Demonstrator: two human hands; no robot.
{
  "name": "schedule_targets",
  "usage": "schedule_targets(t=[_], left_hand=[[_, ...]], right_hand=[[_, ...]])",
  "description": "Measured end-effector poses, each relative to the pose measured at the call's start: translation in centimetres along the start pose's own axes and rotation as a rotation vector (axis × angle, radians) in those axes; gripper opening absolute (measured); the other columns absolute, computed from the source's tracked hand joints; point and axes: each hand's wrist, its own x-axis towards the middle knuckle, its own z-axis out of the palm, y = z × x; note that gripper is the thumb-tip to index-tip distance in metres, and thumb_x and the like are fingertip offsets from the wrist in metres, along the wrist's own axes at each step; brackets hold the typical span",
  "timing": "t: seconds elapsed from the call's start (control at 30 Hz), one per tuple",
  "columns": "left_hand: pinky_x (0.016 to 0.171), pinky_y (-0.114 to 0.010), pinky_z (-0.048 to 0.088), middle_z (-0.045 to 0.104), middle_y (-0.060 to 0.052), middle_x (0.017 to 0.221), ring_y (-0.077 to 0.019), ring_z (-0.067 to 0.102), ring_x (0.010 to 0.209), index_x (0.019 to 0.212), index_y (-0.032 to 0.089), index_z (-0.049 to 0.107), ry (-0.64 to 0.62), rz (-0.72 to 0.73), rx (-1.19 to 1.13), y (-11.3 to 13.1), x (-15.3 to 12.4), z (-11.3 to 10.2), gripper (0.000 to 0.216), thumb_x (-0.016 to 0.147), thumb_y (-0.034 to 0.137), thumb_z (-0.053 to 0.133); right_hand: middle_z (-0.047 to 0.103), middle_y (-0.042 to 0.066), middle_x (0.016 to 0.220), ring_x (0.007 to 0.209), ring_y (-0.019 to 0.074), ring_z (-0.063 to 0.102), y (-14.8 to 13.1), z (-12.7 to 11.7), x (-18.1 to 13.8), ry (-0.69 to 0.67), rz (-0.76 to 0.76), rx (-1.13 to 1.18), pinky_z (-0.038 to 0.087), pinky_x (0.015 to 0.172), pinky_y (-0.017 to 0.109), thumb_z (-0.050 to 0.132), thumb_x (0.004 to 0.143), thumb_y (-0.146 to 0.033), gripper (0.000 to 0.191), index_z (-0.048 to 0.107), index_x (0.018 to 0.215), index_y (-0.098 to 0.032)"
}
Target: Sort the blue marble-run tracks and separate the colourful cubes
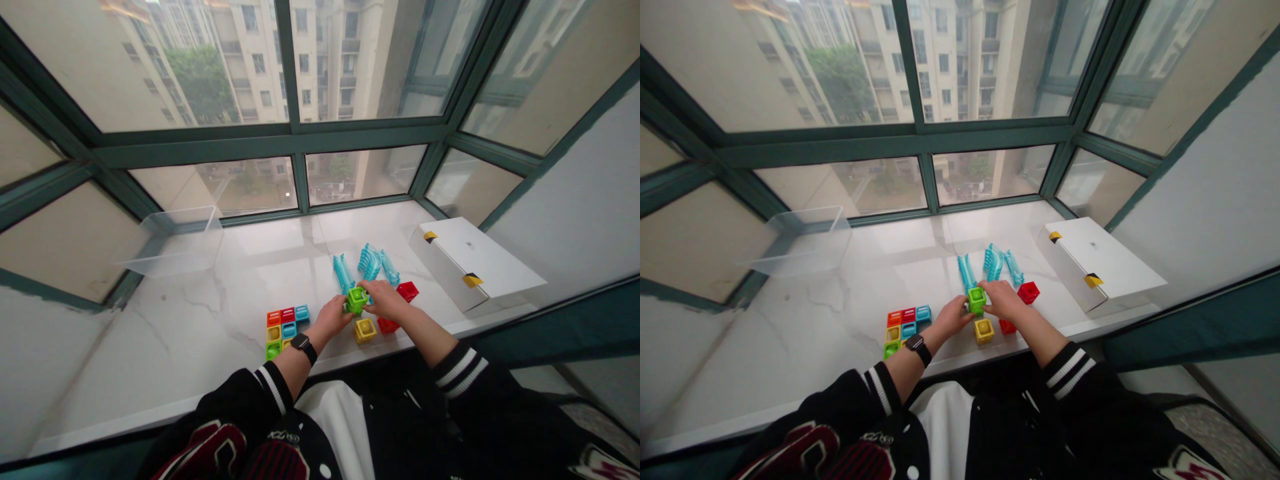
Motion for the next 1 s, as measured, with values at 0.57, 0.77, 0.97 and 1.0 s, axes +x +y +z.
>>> schedule_targets(t=[0.57, 0.77, 0.97, 1.0], left_hand=[[0.097, -0.04, 0.057, 0.064, -0.014, 0.138, -0.0246, 0.071, 0.109, 0.139, 0.021, 0.056, 0.05, -0.006, -0.062, 0.3, -1.6, -1.4, 0.057, 0.086, 0.028, 0.077], [0.086, -0.036, 0.062, 0.072, -0.009, 0.125, -0.0199, 0.073, 0.097, 0.125, 0.022, 0.065, 0.252, -0.014, -0.218, -1.3, -5.3, -8.1, 0.032, 0.098, 0.038, 0.057], [0.091, -0.042, 0.062, 0.075, -0.008, 0.118, -0.0232, 0.073, 0.1, 0.117, 0.022, 0.07, 0.458, -0.205, -0.208, -6.8, -11.1, -13.7, 0.036, 0.094, 0.046, 0.056], [0.09, -0.042, 0.062, 0.075, -0.008, 0.118, -0.0239, 0.073, 0.1, 0.116, 0.022, 0.07, 0.483, -0.242, -0.211, -7.7, -12.1, -13.9, 0.037, 0.093, 0.047, 0.056]], right_hand=[[0.074, 0.011, 0.116, 0.11, 0.0298, 0.067, 0.0, -0.1, -0.1, 0.016, 0.009, -0.004, 0.044, 0.099, 0.041, 0.082, 0.084, -0.029, 0.055, 0.06, 0.134, -0.022], [0.074, 0.011, 0.116, 0.113, 0.0321, 0.067, 0.0, 0.3, -0.1, 0.007, 0.038, -0.032, 0.044, 0.101, 0.042, 0.083, 0.084, -0.03, 0.057, 0.06, 0.135, -0.024], [0.074, 0.012, 0.117, 0.112, 0.0323, 0.068, -0.2, 0.0, -0.2, -0.009, 0.037, -0.023, 0.045, 0.1, 0.042, 0.081, 0.085, -0.029, 0.057, 0.059, 0.138, -0.023], [0.074, 0.013, 0.116, 0.112, 0.0323, 0.068, -0.2, -0.1, -0.3, -0.013, 0.04, -0.025, 0.045, 0.1, 0.042, 0.08, 0.086, -0.029, 0.057, 0.059, 0.138, -0.023]])
